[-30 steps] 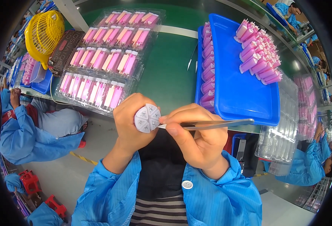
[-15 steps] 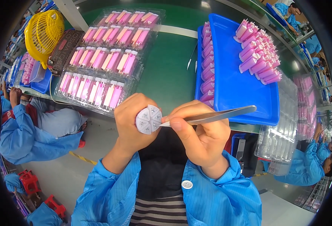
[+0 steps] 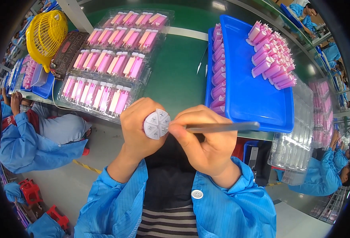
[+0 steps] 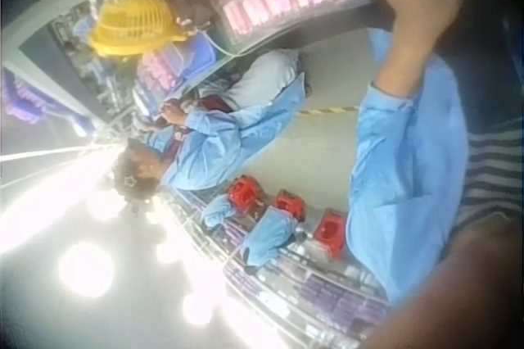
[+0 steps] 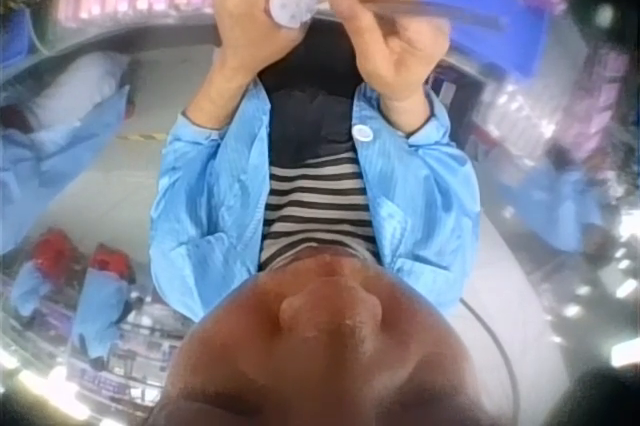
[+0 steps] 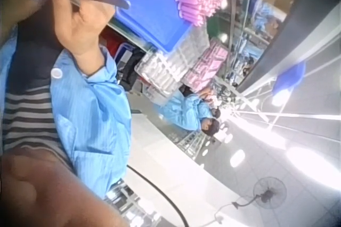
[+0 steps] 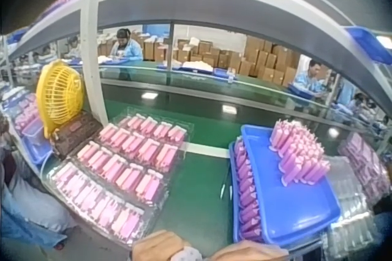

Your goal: The person assembles small pink components at a manufacturing workstation using tweezers, then inspects the assembled components.

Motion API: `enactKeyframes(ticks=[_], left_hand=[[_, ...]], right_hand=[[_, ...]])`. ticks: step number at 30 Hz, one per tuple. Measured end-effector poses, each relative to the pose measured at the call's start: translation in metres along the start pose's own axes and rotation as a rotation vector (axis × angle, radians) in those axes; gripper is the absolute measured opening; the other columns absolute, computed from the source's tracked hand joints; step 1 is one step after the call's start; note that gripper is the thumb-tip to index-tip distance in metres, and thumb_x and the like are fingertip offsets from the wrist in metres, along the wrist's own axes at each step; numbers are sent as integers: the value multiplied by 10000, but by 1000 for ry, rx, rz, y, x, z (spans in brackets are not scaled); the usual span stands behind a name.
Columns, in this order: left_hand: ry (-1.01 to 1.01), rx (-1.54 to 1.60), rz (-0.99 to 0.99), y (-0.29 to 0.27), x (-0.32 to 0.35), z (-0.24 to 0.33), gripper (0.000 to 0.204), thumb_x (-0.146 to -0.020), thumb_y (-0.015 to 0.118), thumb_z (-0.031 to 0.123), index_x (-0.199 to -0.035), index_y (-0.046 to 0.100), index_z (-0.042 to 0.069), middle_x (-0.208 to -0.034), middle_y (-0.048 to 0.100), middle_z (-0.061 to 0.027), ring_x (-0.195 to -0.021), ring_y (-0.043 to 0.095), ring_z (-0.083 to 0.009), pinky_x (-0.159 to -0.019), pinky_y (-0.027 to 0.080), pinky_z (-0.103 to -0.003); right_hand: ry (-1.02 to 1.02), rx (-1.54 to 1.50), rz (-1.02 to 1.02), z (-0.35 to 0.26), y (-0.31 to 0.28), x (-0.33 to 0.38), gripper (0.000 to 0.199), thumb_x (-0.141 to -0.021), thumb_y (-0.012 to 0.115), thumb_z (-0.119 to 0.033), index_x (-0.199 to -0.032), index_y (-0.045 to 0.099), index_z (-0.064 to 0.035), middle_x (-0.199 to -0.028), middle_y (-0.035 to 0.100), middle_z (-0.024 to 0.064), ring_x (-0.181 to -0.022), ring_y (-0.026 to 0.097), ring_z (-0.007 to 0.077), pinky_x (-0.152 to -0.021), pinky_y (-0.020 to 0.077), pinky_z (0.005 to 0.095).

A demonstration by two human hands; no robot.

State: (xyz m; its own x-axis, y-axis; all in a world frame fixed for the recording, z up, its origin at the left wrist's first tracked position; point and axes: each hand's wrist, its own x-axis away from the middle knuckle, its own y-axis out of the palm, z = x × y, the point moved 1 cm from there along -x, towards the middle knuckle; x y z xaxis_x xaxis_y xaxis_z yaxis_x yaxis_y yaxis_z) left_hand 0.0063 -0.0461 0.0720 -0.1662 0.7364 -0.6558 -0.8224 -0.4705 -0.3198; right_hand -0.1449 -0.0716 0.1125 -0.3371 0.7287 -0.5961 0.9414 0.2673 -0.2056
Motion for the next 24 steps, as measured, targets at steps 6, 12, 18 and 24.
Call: enactKeyframes(ticks=[6, 12, 18, 24], left_hand=[[-81, 105, -31, 3, 3, -3, 229, -590, 739, 1, -710, 553, 57, -627, 538, -84, -573, 558, -301, -499, 408, -368], [-311, 356, -259, -4, -1, -1, 233, -583, 732, -14, -747, 571, 27, -679, 601, -110, -621, 629, -286, -565, 469, -327], [-389, 516, -434, -4, 2, 0, 241, -580, 724, -21, -775, 587, 16, -698, 625, -117, -643, 652, -251, -587, 484, -321], [-375, 538, -484, -4, 4, -2, 264, -622, 792, 13, -771, 576, 36, -693, 611, -36, -643, 564, -77, -569, 433, -247]], right_hand=[[-174, 179, -175, -5, -6, -6, 149, -735, 766, 2, -849, 674, 34, -787, 673, 132, -647, 637, 215, -554, 487, 286], [92, -251, -36, 0, -13, 2, 183, -800, 736, -108, -895, 678, 37, -849, 689, 158, -768, 646, 222, -675, 509, 309], [1, -355, -203, 10, -15, -5, 179, -828, 708, -114, -897, 675, 47, -864, 686, 180, -760, 660, 231, -664, 514, 298], [-5, -371, -241, 15, -13, -3, 149, -810, 710, -55, -909, 677, 51, -853, 686, 179, -746, 664, 228, -654, 514, 289]])
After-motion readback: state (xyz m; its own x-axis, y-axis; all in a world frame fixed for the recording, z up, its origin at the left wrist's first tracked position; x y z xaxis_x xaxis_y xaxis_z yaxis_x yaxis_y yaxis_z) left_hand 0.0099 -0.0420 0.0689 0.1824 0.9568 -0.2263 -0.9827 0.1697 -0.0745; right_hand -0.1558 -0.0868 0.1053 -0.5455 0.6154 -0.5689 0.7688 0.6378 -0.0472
